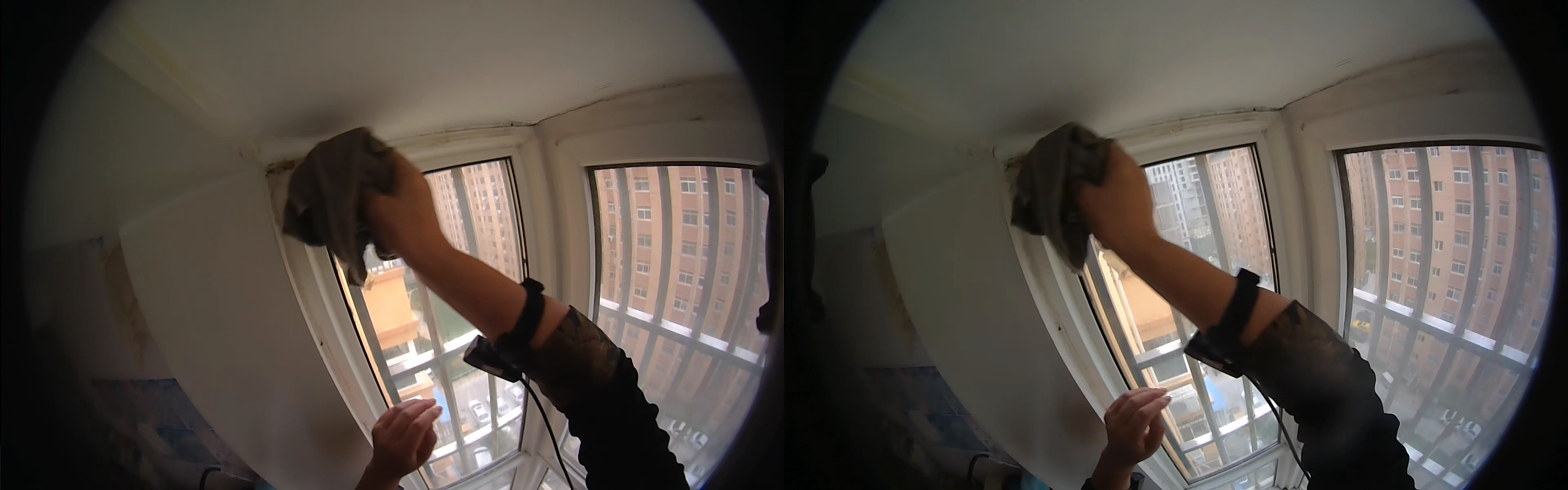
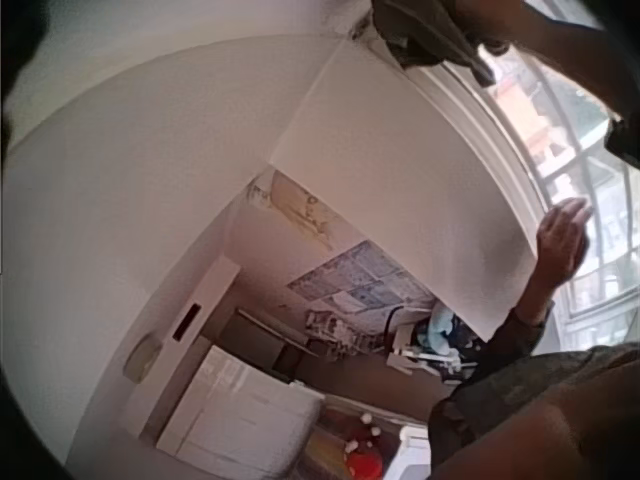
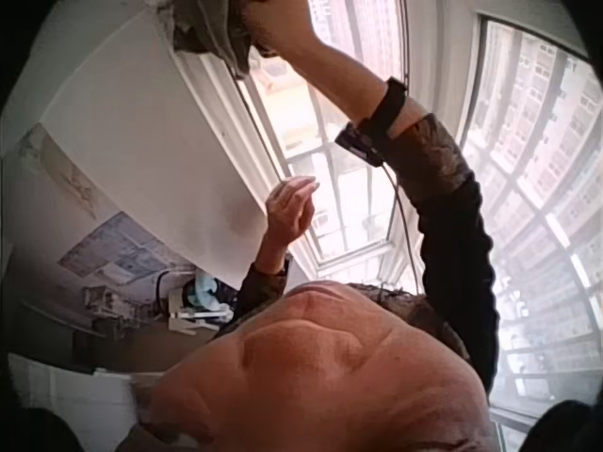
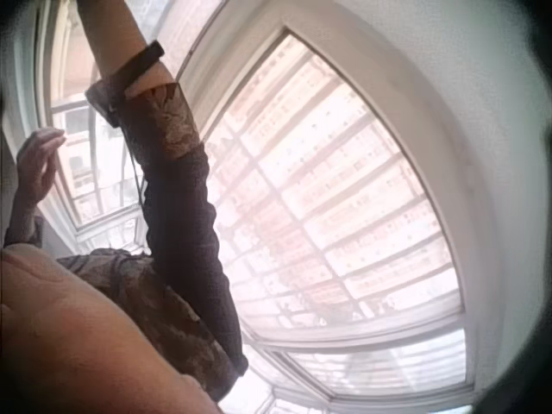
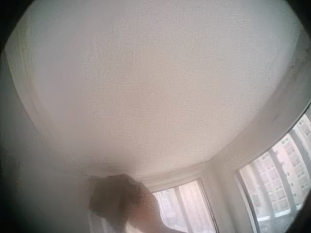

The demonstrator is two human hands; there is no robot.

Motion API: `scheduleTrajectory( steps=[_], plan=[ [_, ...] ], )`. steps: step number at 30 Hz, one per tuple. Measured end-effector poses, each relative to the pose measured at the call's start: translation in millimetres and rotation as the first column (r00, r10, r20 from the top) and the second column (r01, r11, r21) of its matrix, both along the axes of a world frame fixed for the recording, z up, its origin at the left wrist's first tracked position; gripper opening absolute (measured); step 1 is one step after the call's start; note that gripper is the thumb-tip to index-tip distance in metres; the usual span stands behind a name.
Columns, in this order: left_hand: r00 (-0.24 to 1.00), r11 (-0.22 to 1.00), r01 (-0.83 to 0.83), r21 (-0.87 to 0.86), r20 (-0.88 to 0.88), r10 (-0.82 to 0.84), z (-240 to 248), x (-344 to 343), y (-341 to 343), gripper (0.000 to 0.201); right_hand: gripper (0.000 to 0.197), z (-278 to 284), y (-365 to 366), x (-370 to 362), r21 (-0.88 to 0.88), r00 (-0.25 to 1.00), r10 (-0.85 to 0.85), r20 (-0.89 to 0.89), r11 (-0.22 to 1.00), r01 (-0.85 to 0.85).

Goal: The person wipes the white window frames and sills with a cloth, moving along the perimeter and reaching upward to clean the top sections. The person uses a gray cloth to wipe the frames and sills, focusing on the edges and corners.

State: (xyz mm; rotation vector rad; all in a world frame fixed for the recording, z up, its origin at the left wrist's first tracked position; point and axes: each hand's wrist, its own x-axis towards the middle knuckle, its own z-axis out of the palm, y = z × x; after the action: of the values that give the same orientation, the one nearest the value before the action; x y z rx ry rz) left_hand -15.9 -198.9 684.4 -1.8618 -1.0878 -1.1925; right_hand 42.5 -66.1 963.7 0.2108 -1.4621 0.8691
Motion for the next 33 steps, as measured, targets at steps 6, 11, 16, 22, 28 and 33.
scheduleTrajectory(
  steps=[6, 11, 16, 22, 28, 33],
  plan=[
    [0.995, 0.992, 0.103, -0.067, 0.012, -0.103, 1, -2, 33, 0.022, 0.047, 28, -45, -18, 0.141, 0.961, -0.259, -0.102, 0.952, 0.271],
    [0.936, 0.977, 0.213, 0.019, 0.282, -0.210, -35, 10, 42, 0.030, 0.078, -21, -51, 16, 0.258, 0.966, -0.256, 0.040, 0.937, 0.237],
    [0.889, 0.828, 0.430, -0.360, 0.330, -0.318, -78, 45, 77, 0.028, 0.050, -63, -37, 125, 0.363, 0.777, -0.598, 0.198, 0.781, 0.509],
    [0.785, 0.451, 0.582, -0.677, 0.322, -0.530, -132, 135, 141, 0.031, 0.065, -64, -36, 290, 0.457, 0.269, -0.962, 0.038, 0.257, 0.852],
    [0.519, 0.119, 0.641, -0.759, 0.314, -0.795, -147, 231, 183, 0.029, 0.054, -42, -76, 408, 0.466, -0.062, -0.970, -0.235, -0.169, 0.868],
    [0.378, -0.027, 0.652, -0.758, 0.355, -0.855, -183, 295, 185, 0.026, 0.059, -48, -136, 482, 0.329, -0.288, -0.930, -0.229, -0.353, 0.876]
  ],
)
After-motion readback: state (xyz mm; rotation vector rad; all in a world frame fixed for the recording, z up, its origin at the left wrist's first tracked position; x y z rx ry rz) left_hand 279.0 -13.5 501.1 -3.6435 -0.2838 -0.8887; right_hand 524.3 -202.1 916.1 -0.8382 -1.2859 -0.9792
